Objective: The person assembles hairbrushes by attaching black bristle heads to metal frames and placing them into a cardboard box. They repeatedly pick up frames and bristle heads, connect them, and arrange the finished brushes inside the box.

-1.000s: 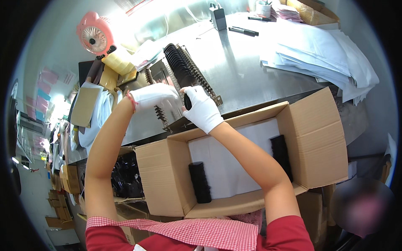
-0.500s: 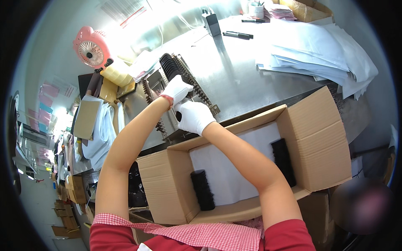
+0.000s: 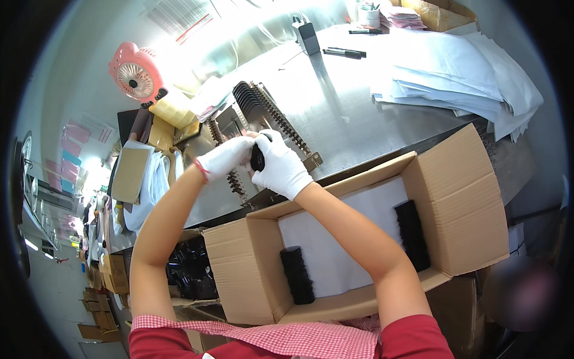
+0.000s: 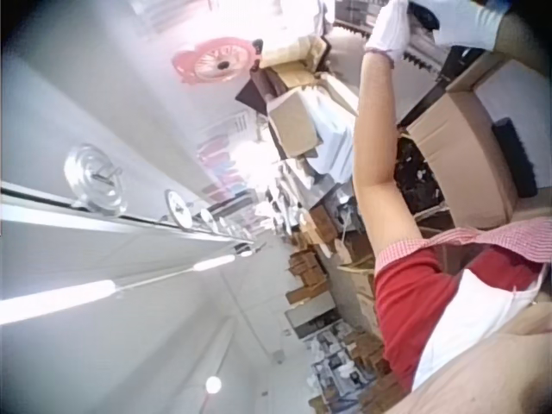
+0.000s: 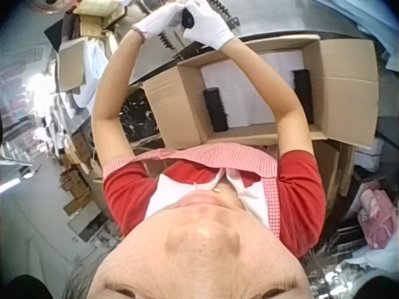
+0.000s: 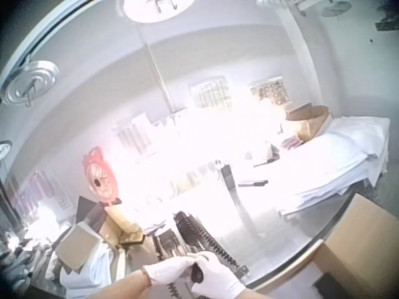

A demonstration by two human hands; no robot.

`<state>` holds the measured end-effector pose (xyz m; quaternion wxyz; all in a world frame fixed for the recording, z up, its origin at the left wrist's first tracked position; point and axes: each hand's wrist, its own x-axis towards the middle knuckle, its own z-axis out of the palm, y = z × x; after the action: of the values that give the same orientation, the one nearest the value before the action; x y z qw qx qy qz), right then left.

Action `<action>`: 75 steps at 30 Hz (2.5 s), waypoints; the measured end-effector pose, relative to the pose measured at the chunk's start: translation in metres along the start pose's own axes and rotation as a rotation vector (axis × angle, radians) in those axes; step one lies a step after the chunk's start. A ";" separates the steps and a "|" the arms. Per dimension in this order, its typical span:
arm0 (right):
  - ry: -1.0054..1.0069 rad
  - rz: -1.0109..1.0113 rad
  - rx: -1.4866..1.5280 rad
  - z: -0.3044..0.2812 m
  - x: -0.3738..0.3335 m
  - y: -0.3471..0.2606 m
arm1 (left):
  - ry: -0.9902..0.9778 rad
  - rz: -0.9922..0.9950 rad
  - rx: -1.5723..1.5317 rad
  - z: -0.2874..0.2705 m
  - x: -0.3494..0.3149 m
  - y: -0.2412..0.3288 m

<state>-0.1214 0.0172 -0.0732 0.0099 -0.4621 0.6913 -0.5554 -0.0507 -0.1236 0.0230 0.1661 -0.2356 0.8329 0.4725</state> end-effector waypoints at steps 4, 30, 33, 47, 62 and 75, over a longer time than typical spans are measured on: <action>-0.147 0.192 -0.079 -0.005 0.014 -0.009 | 0.073 -0.055 0.282 -0.057 0.032 -0.001; 0.006 0.165 0.000 0.017 0.021 0.012 | 0.579 -0.053 1.014 -0.046 0.100 -0.010; -0.020 0.175 -0.015 0.021 0.021 0.014 | 0.568 -0.046 0.792 -0.052 0.110 -0.019; 0.117 0.043 0.010 0.016 0.019 0.009 | 0.447 0.263 -0.077 -0.026 0.050 -0.025; -0.607 -0.239 -0.101 -0.034 -0.035 -0.109 | 0.301 0.359 -0.999 0.102 -0.111 -0.064; -0.651 -0.785 -0.519 0.023 -0.052 -0.119 | 0.140 0.140 -1.286 0.164 -0.190 -0.103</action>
<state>-0.0051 0.0382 -0.0157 -0.0985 -0.8188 0.5429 -0.1584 0.1728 0.0173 -0.0363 -0.0941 -0.2635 0.4061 0.8699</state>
